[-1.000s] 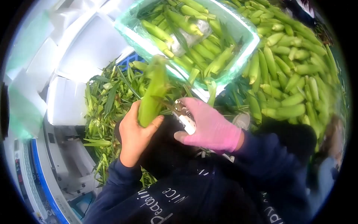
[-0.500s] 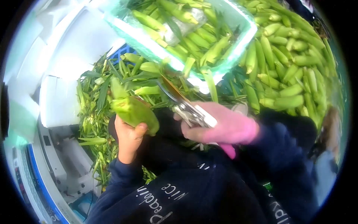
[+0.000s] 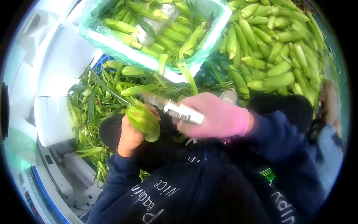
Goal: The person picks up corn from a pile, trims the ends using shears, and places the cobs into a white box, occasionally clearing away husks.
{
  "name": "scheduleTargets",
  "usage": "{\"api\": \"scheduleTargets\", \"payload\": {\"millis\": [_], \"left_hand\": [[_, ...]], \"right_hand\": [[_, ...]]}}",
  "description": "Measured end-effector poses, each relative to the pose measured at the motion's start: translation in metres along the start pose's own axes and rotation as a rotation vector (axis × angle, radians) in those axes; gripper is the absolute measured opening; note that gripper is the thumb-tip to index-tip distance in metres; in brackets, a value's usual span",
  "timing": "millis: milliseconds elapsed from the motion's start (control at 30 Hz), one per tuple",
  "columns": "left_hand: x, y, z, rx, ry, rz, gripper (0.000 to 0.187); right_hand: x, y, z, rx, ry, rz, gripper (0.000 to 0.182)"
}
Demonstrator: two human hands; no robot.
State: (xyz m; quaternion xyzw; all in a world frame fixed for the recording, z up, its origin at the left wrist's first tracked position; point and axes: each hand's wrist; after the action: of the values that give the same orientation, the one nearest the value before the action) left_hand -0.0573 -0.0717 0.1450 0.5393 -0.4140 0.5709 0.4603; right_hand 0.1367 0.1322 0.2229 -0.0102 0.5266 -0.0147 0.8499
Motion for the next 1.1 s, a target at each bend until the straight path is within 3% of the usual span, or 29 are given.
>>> {"api": "scheduleTargets", "payload": {"millis": [33,100,133,200,300,467,600,700,767,833,900,1000,1033,1100], "left_hand": [[0.004,-0.004,-0.002,0.058,-0.037,0.078,0.093],[0.001,-0.01,-0.006,0.18,-0.115,0.091,0.085],[0.0,-0.007,-0.009,0.185,-0.216,-0.141,0.082],[-0.001,0.001,-0.02,0.166,-0.416,-0.598,0.076],[0.008,-0.007,-0.03,0.17,-0.517,-0.852,0.071],[0.012,-0.015,-0.039,0.125,-0.524,-0.963,0.07],[0.007,-0.023,-0.041,0.088,-0.513,-1.004,0.07],[-0.006,-0.027,-0.041,0.079,-0.473,-0.748,0.053],[-0.012,-0.025,-0.046,0.085,-0.495,-0.624,0.016],[-0.017,-0.018,-0.043,0.185,-0.289,-0.812,0.012],[-0.028,0.002,-0.045,0.368,-0.266,-1.055,0.01],[-0.04,0.045,-0.043,0.697,-0.02,-0.911,0.017],[-0.037,0.056,-0.043,0.703,-0.062,-0.923,0.02],[-0.027,0.043,-0.043,0.96,-0.318,-1.268,0.021]], "right_hand": [[-0.014,0.006,0.002,-0.007,-0.174,-0.107,0.021],[0.012,-0.007,-0.003,0.108,0.123,-0.671,0.031],[0.021,-0.014,-0.011,0.133,0.189,-0.793,0.034],[0.016,-0.016,-0.004,0.095,0.144,-0.716,0.035],[-0.002,-0.021,0.003,0.121,-0.015,-0.589,0.03],[0.014,-0.014,0.005,0.14,-0.018,-0.434,0.038],[0.029,-0.012,0.007,0.23,-0.029,-0.502,0.04],[0.054,-0.022,0.0,0.218,0.104,-0.851,0.04],[0.065,-0.022,0.003,0.191,0.104,-0.941,0.044],[0.074,-0.021,0.004,0.204,0.102,-1.024,0.047],[0.085,-0.017,0.009,0.267,0.098,-1.131,0.043],[0.091,-0.012,0.015,0.323,0.174,-1.201,0.038],[0.092,-0.013,0.017,0.34,0.204,-1.231,0.038],[0.084,-0.015,0.017,0.374,0.271,-1.279,0.039]]}}
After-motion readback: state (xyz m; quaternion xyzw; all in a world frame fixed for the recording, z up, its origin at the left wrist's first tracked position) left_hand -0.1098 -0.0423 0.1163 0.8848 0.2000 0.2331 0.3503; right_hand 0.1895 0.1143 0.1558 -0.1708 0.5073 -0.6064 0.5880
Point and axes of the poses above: each hand's wrist, its own z-axis away from the middle knuckle, its own y-axis out of the back of the hand, x = y × z, and after that the axes turned 4 degrees about -x, right-handed
